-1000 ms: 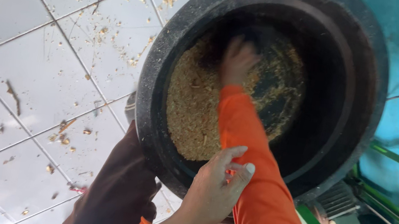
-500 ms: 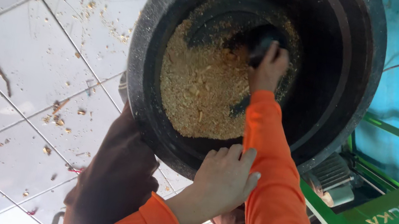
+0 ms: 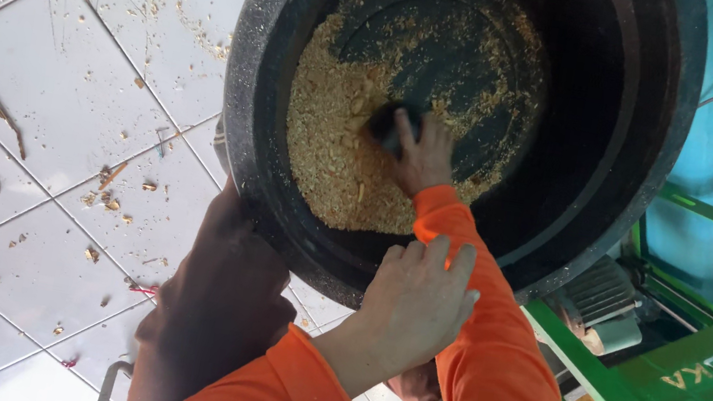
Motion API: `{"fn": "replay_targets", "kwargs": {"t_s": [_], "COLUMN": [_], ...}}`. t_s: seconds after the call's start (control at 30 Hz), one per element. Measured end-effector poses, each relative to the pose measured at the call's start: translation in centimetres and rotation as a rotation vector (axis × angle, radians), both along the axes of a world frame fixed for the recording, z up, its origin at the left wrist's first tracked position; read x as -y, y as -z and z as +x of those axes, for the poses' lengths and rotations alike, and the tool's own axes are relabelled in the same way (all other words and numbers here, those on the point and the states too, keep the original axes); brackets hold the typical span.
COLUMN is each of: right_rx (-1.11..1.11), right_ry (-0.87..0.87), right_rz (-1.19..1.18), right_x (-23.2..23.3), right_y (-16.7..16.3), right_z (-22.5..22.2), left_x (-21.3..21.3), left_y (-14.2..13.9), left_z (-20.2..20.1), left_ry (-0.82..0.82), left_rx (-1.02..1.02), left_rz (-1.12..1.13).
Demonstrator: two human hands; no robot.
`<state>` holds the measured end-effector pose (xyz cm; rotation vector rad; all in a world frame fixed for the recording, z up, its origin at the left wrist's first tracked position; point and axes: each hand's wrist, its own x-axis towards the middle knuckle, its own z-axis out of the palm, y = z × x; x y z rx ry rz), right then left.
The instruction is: The person sits on the floor beside a green grain mill and repeatedly scoops freshly ground grain from the machine's discharge tray with a hand scoop, pushing it into a large black basin. They also stir the pile of ground grain in the basin and at the end press the ground grain into a small bowl.
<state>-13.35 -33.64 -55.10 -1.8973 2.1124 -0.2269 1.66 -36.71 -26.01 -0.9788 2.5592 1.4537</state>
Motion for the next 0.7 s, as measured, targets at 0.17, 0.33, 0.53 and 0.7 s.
{"fn": "replay_targets", "kwargs": {"t_s": [0.17, 0.33, 0.53, 0.7], "right_rx": [0.174, 0.269, 0.567, 0.757], "right_ry": [0.120, 0.141, 0.076, 0.142], "right_rz": [0.138, 0.126, 0.333, 0.442], "right_x": [-1.6, -2.9, -2.1, -1.2], "right_y": [-0.2, -0.7, -1.9, -1.5], "right_z": [1.9, 1.5, 0.7, 0.6], "left_x": [0.1, -0.1, -0.5, 0.1], "left_y": [0.0, 0.4, 0.6, 0.6], "left_z": [-1.1, -1.4, -1.4, -1.5], "left_ry": [0.004, -0.025, -0.004, -0.065], "left_rx": [-0.012, 0.003, 0.035, 0.005], "left_rz": [0.083, 0.025, 0.044, 0.125]}}
